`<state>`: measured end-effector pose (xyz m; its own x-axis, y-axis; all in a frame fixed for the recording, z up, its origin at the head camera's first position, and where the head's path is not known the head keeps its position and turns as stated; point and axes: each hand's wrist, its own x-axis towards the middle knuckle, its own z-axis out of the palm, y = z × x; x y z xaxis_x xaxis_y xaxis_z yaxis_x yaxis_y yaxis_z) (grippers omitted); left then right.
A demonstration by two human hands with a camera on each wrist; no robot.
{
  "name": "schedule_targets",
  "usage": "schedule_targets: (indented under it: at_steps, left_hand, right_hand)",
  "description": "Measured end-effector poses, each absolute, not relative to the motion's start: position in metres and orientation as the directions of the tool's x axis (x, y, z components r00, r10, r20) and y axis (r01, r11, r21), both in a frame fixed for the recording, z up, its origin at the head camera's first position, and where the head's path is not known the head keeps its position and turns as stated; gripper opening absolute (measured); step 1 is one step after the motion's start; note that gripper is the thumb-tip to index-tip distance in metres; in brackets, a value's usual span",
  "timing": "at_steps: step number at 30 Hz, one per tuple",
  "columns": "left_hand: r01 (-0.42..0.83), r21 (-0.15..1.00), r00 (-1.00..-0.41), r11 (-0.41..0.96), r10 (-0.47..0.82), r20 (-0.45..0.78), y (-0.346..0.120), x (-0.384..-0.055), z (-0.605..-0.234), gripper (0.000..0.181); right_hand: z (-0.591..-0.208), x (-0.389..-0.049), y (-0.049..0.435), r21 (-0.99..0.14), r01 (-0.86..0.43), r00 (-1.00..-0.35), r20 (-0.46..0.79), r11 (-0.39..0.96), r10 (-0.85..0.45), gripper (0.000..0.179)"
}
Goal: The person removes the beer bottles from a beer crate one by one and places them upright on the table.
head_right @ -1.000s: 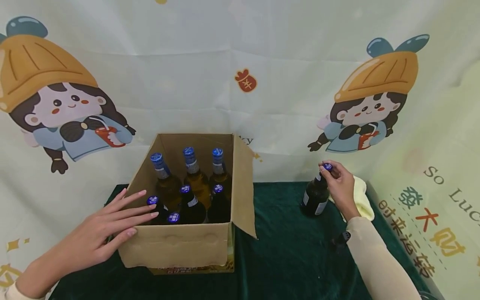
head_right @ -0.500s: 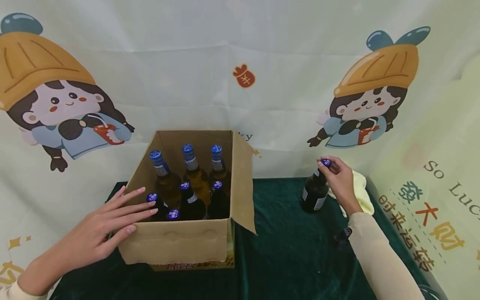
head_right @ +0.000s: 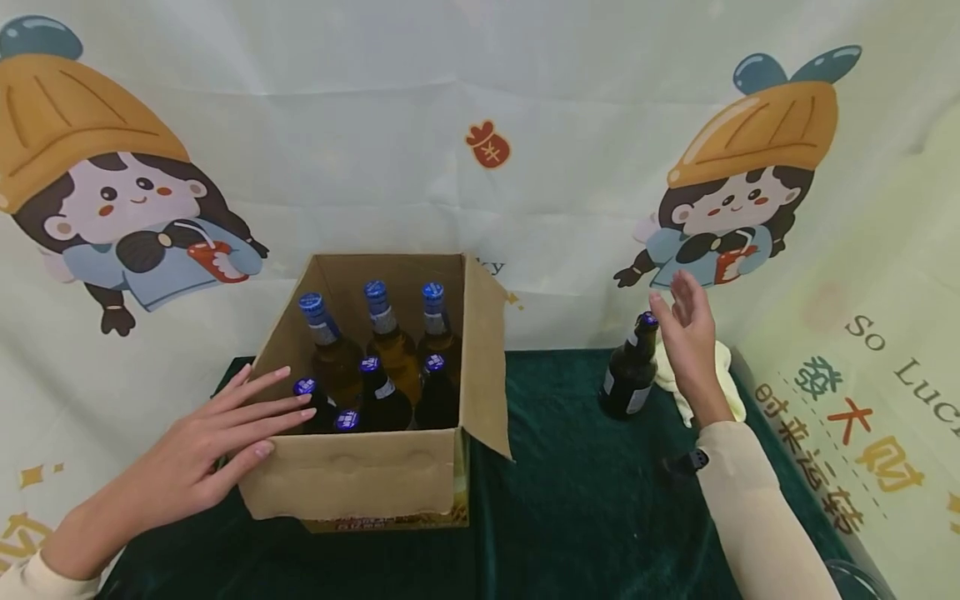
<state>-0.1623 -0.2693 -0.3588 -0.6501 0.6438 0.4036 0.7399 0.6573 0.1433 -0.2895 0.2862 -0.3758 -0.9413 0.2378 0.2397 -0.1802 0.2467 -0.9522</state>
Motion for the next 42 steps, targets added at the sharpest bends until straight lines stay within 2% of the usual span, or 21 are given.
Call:
schedule_targets:
  at_steps: [4, 8, 12, 17, 26, 34, 37, 42]
  left_hand:
    - [0.735, 0.142, -0.656, 0.664, 0.641, 0.397, -0.27, -0.162, -0.358, 0.055]
    - [0.731, 0.143, -0.661, 0.667, 0.64, 0.393, -0.27, -0.161, -0.357, 0.055]
    - [0.734, 0.146, -0.657, 0.663, 0.641, 0.397, -0.269, -0.161, -0.358, 0.055]
    - [0.737, 0.147, -0.654, 0.66, 0.64, 0.404, -0.268, -0.162, -0.361, 0.055]
    - [0.756, 0.139, -0.623, 0.64, 0.636, 0.455, -0.268, -0.163, -0.363, 0.054]
    - [0.756, 0.141, -0.627, 0.639, 0.646, 0.435, -0.27, -0.163, -0.359, 0.055]
    - [0.75, 0.144, -0.636, 0.645, 0.645, 0.423, -0.269, -0.162, -0.358, 0.055]
    - [0.742, 0.147, -0.649, 0.654, 0.645, 0.403, -0.269, -0.161, -0.357, 0.055]
  right_hand:
    - [-0.36, -0.282, 0.273, -0.95, -0.284, -0.946, 0.3, 0.129, 0.125, 0.063]
    - [-0.347, -0.275, 0.255, -0.942, -0.309, -0.935, 0.326, -0.129, -0.144, 0.058]
    - [-0.34, -0.269, 0.238, -0.916, -0.249, -0.863, 0.358, -0.315, -0.357, 0.057]
    - [-0.331, -0.264, 0.214, -0.878, -0.232, -0.776, 0.426, -0.418, -0.465, 0.059]
    - [-0.307, -0.259, 0.162, -0.892, -0.214, -0.665, 0.431, -0.398, -0.61, 0.06]
    - [-0.292, -0.258, 0.106, -0.934, -0.187, -0.598, 0.353, -0.303, -0.72, 0.083]
    - [-0.289, -0.259, 0.088, -0.959, -0.202, -0.56, 0.279, -0.198, -0.78, 0.084]
    - [-0.29, -0.26, 0.059, -0.953, -0.275, -0.514, 0.032, 0.129, -0.857, 0.058]
